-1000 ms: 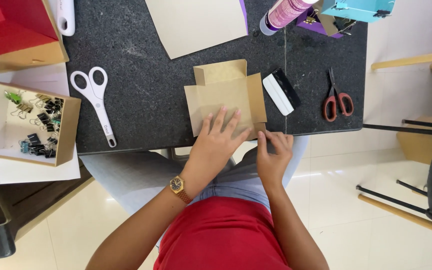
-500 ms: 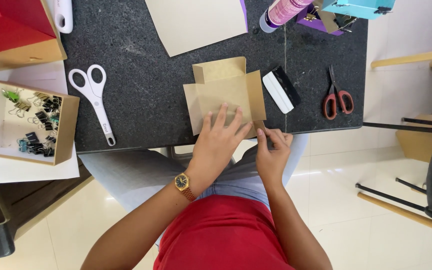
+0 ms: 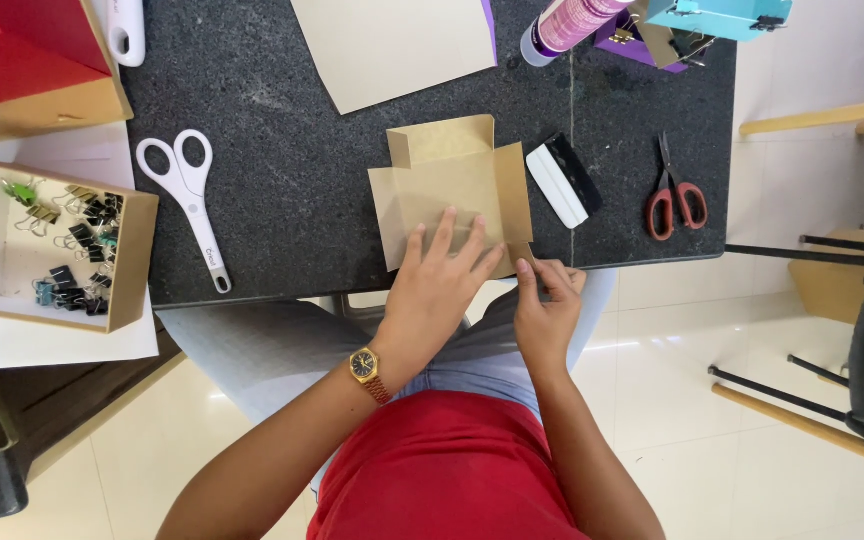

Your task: Cutting a gold sheet of paper with scissors and folding it into a box shape using a creasing tool

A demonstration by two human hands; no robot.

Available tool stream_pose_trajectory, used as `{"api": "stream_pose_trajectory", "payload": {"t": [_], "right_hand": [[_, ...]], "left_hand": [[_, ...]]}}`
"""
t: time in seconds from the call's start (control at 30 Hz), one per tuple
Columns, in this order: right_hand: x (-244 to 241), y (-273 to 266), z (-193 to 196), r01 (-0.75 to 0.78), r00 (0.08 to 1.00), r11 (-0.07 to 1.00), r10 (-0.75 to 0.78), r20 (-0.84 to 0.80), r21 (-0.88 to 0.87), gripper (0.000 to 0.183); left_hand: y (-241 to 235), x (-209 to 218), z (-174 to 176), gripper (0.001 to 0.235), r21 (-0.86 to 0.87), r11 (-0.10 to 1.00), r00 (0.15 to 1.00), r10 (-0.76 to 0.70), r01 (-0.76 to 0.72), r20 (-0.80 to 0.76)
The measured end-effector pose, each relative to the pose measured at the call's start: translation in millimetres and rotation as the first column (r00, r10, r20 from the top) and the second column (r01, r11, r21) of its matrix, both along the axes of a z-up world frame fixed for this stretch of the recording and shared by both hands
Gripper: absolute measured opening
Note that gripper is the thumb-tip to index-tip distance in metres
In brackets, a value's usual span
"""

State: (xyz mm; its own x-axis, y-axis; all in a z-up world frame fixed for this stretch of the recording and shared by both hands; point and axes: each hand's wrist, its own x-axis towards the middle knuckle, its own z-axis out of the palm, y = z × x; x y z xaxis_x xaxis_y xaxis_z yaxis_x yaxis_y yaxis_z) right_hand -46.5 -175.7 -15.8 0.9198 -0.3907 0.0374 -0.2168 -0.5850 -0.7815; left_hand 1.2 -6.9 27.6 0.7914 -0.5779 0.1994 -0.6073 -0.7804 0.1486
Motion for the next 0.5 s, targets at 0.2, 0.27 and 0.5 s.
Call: {"api": "stream_pose_trajectory", "payload": {"t": [0.2,0.27,0.5], "right_hand": [[0.1,3.6,8.8,0.008,1.000,0.996,-0.010,0.022,0.089,0.010],[0.3,9.7,13.0,0.003,0.999,0.995,-0.007,0.039,0.100,0.011],[-6.1,14.7,-3.6,0.111,0.992,0.966,-0.123,0.037,0.233,0.017]], "left_hand": [[0.3,0.8,1.5,0.055,-0.041,0.999,0.999,0.002,-0.003,-0.035],[0.3,1.2,1.6,0.054,-0.055,0.998,0.999,0.003,-0.006,-0.043],[1.3,0.3,1.2,0.052,-0.064,0.998,1.000,0.015,-0.017,-0.020]]}}
